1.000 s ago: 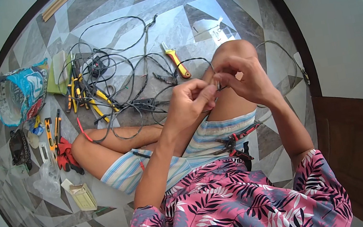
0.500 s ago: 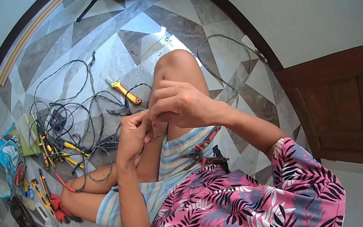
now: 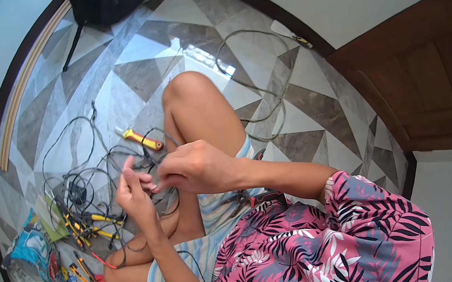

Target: Connecting, stripping, and managing electrical wires while sitting on a floor.

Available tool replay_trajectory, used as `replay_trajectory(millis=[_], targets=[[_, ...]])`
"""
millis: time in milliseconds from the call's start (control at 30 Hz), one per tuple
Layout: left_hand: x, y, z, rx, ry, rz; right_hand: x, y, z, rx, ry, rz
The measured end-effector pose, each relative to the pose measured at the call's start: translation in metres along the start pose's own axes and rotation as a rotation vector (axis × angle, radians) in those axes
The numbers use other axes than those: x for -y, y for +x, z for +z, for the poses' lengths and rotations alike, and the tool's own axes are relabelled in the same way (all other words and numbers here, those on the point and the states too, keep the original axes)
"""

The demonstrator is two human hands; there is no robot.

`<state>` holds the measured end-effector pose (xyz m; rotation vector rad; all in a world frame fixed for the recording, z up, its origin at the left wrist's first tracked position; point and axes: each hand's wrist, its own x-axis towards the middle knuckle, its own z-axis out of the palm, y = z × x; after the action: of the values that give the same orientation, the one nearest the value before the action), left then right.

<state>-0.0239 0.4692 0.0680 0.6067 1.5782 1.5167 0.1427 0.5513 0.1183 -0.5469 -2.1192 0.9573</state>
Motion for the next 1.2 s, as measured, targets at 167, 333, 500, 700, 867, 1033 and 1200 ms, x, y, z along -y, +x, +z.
replay_trajectory(millis=[167, 333, 500, 700, 867, 1033, 1200], targets=[[-0.005, 0.014, 0.017, 0.097, -0.226, -0.072, -0.002, -0.014, -0.04, 0.07, 0.084, 0.352], [-0.009, 0.009, 0.019, 0.47, -0.181, -0.136, 0.007, -0.008, -0.057, 0.136, 0.39, 0.516], [-0.021, -0.002, 0.027, 0.662, -0.078, -0.177, 0.009, 0.015, -0.053, 0.095, 0.196, 0.209], [-0.01, -0.01, 0.033, 0.334, -0.157, -0.078, -0.004, 0.052, -0.05, 0.052, -0.245, -0.259], [-0.003, -0.018, 0.031, 0.311, -0.054, 0.169, -0.008, 0.048, -0.043, 0.119, -0.02, 0.055], [-0.009, -0.012, 0.027, 0.143, -0.238, -0.15, -0.015, 0.027, -0.045, 0.147, -0.067, 0.188], [0.008, 0.012, 0.006, 0.0, -0.571, -0.118, -0.015, 0.002, -0.042, 0.211, -0.165, 0.028]])
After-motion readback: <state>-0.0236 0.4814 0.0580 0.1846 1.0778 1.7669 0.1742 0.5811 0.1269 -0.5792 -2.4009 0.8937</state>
